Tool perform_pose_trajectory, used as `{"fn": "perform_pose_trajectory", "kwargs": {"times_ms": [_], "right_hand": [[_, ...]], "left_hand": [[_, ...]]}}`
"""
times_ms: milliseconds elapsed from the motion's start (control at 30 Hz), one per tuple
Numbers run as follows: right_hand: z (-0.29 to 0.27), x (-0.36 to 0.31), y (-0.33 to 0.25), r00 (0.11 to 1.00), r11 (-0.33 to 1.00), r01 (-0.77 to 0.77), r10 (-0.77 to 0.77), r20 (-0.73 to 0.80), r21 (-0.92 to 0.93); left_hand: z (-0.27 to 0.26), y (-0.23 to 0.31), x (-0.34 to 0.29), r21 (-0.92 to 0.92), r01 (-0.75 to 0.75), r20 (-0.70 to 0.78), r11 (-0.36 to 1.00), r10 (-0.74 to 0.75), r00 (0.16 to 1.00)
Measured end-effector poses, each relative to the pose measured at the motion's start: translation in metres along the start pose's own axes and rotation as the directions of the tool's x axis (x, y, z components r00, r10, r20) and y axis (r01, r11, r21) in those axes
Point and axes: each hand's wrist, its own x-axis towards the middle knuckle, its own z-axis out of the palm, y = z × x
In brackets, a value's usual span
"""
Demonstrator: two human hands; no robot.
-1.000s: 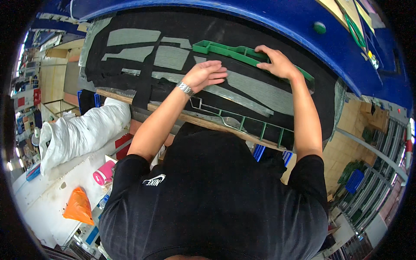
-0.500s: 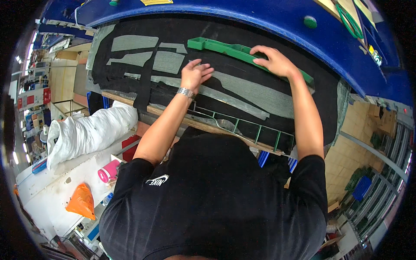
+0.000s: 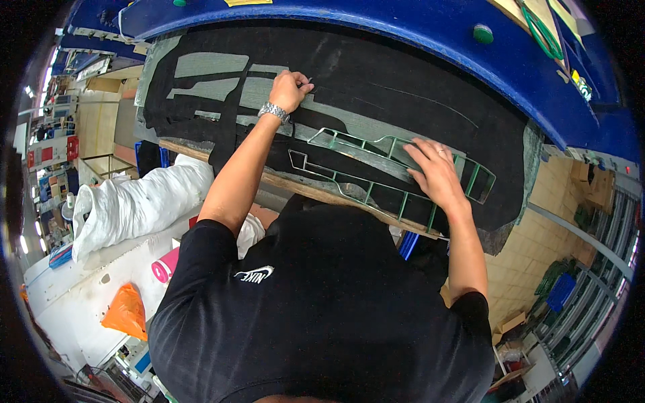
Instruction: Use a press machine and green metal templates to cut specific shoe parts from a large black sheet of material.
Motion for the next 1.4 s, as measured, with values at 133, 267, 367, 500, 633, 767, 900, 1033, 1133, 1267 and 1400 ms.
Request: {"fn": "perform_pose_trajectory", "kwargs": {"times_ms": [133,267,367,500,633,767,900,1033,1133,1267,1400], "right_hand": [[0.015,0.009,0.009,0.999,0.998,-0.040,0.041,0.036,-0.039],[-0.008,0.073,-0.011,0.998,0.989,0.055,-0.049,-0.047,0.140],[-0.010,0.138,-0.037,0.969,0.968,0.186,-0.152,-0.193,0.170],[-0.021,0.192,-0.060,0.931,0.916,0.328,-0.272,-0.241,0.232],[-0.105,0.189,-0.113,0.935,0.926,0.335,-0.302,-0.187,0.177],[-0.163,0.178,-0.164,0.850,0.902,0.428,-0.379,-0.366,0.061],[-0.199,0.197,-0.210,0.793,0.879,0.458,-0.334,-0.510,0.135],[-0.213,0.241,-0.202,0.800,0.855,0.433,-0.218,-0.558,0.285],[-0.188,0.254,-0.205,0.834,0.679,0.517,-0.264,-0.484,0.521],[-0.140,0.252,-0.259,0.847,0.593,0.525,-0.288,-0.447,0.611],[-0.114,0.287,-0.285,0.887,0.705,0.450,-0.277,-0.371,0.548]], "left_hand": [[-0.017,0.018,0.006,-0.146,-0.120,0.025,0.982,0.125,0.992],[-0.048,0.035,0.000,-0.356,-0.216,0.010,0.909,0.234,0.972],[-0.064,0.059,-0.014,-0.341,-0.352,-0.081,0.871,0.346,0.935],[-0.085,0.099,-0.026,-0.440,-0.481,-0.181,0.758,0.449,0.875],[-0.091,0.122,-0.049,-0.929,-0.145,-0.082,0.341,0.193,0.978],[-0.106,0.183,-0.072,-0.825,-0.190,-0.029,0.532,0.297,0.955],[-0.112,0.191,-0.081,-0.854,-0.287,-0.142,0.435,0.336,0.931],[-0.133,0.123,-0.098,-0.754,-0.389,-0.293,0.528,0.260,0.920],[-0.142,0.063,-0.125,-0.889,-0.184,-0.153,0.419,0.107,0.983],[-0.148,0.006,-0.154,-0.643,-0.317,-0.443,0.697,-0.001,0.896],[-0.158,-0.048,-0.192,-0.849,-0.053,-0.103,0.525,-0.066,0.993]]}}
